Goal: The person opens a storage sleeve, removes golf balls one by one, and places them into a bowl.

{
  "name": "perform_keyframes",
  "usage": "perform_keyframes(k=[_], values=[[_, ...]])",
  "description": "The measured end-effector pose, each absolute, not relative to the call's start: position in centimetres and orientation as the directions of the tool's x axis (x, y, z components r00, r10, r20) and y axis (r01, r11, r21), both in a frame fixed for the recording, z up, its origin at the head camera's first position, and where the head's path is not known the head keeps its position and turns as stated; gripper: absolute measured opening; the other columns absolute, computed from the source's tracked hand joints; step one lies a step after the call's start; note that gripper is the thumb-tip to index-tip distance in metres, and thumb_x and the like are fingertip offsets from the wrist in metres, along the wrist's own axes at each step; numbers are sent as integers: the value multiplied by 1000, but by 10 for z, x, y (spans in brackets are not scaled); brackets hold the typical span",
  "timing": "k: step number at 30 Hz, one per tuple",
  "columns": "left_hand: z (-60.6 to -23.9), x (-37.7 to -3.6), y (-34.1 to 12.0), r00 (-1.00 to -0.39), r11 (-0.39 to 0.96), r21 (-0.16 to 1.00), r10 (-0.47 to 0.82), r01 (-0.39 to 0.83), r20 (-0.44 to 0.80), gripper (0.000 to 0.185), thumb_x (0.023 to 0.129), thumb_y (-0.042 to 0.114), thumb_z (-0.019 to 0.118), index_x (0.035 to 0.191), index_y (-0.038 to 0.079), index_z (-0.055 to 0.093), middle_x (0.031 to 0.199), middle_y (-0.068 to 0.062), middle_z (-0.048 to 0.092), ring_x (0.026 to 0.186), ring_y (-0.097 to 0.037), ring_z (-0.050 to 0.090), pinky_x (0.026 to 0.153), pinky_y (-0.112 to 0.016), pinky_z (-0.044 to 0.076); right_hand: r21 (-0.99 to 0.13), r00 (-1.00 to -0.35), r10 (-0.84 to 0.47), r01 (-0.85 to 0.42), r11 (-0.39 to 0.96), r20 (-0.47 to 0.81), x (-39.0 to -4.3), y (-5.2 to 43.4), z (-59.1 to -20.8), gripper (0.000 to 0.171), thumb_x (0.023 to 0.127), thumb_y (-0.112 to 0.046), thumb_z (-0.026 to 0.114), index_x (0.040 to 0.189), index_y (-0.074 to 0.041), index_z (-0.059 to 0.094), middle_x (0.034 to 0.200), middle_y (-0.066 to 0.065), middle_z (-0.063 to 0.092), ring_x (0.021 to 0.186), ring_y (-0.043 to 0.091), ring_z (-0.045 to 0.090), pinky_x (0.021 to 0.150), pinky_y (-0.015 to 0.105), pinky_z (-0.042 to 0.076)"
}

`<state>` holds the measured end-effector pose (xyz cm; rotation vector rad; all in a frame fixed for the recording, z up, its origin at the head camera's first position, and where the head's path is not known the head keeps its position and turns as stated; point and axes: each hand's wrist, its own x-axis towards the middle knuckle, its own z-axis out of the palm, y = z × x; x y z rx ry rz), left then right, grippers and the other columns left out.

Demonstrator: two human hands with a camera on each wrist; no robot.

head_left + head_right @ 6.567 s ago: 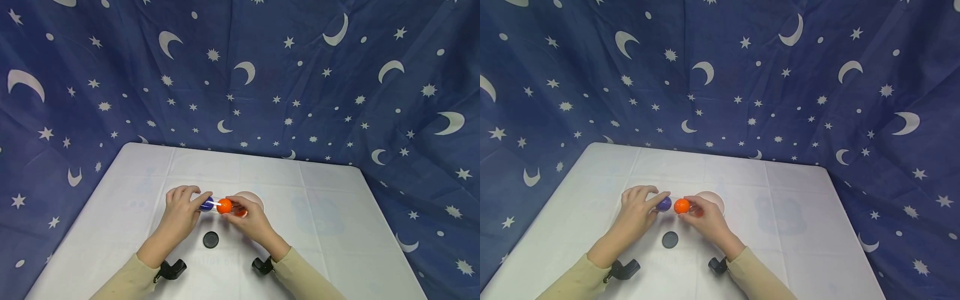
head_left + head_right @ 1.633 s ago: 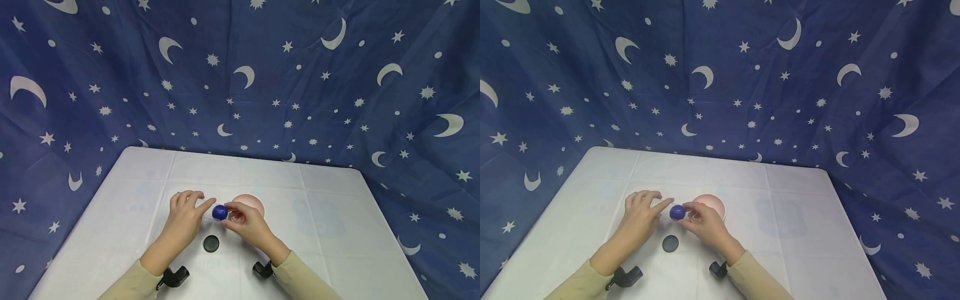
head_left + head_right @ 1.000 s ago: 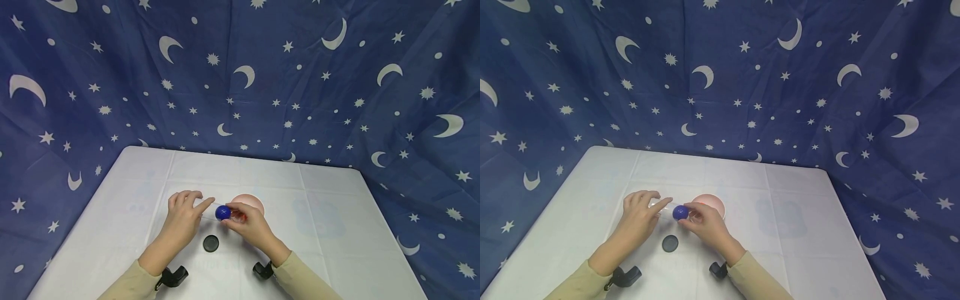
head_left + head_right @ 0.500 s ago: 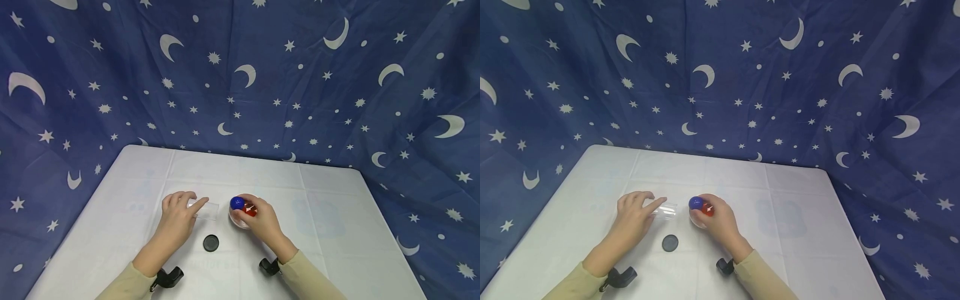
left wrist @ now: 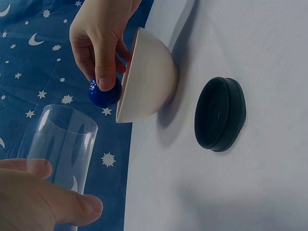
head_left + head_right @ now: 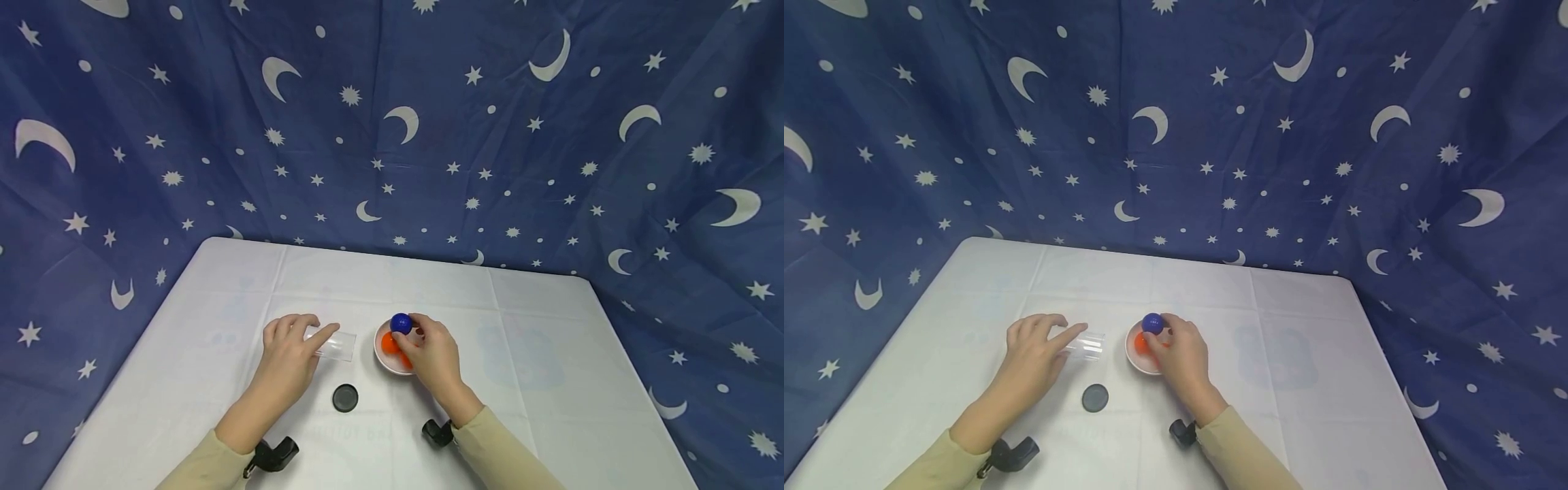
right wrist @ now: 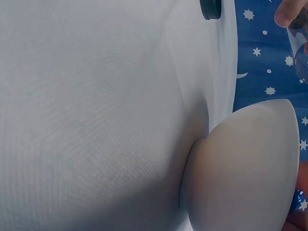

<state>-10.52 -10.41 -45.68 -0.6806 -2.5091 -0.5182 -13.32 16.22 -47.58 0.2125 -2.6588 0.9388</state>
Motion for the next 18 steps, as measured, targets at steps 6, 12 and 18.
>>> perform_keyframes(k=[6, 12, 18], values=[[-456, -105, -104, -758, 806, 225, 365, 548, 541, 63, 65, -5, 80, 121, 20, 67, 111, -10, 54, 106, -36, 46, 92, -55, 27, -521, -938, -40, -226, 823, 344, -135, 161, -477, 41, 81, -34, 78, 112, -8, 68, 95, 7, 69, 83, 21, 61, 74, 36, 52], [-456, -105, -104, -753, 803, 225, 362, 551, 549, 63, 65, -6, 79, 121, 20, 67, 111, -10, 54, 106, -36, 46, 92, -55, 27, -474, -940, -53, -218, 853, 336, -135, 156, -475, 41, 81, -35, 78, 109, -7, 69, 92, 8, 69, 76, 18, 57, 68, 33, 50], [-455, -105, -104, -750, 801, 229, 359, 553, 555, 63, 64, -6, 80, 120, 19, 67, 111, -10, 54, 106, -36, 45, 92, -56, 27, -431, -940, -74, -222, 874, 334, -134, 153, -474, 37, 81, -36, 78, 105, -9, 71, 87, 4, 69, 69, 15, 53, 61, 29, 44]])
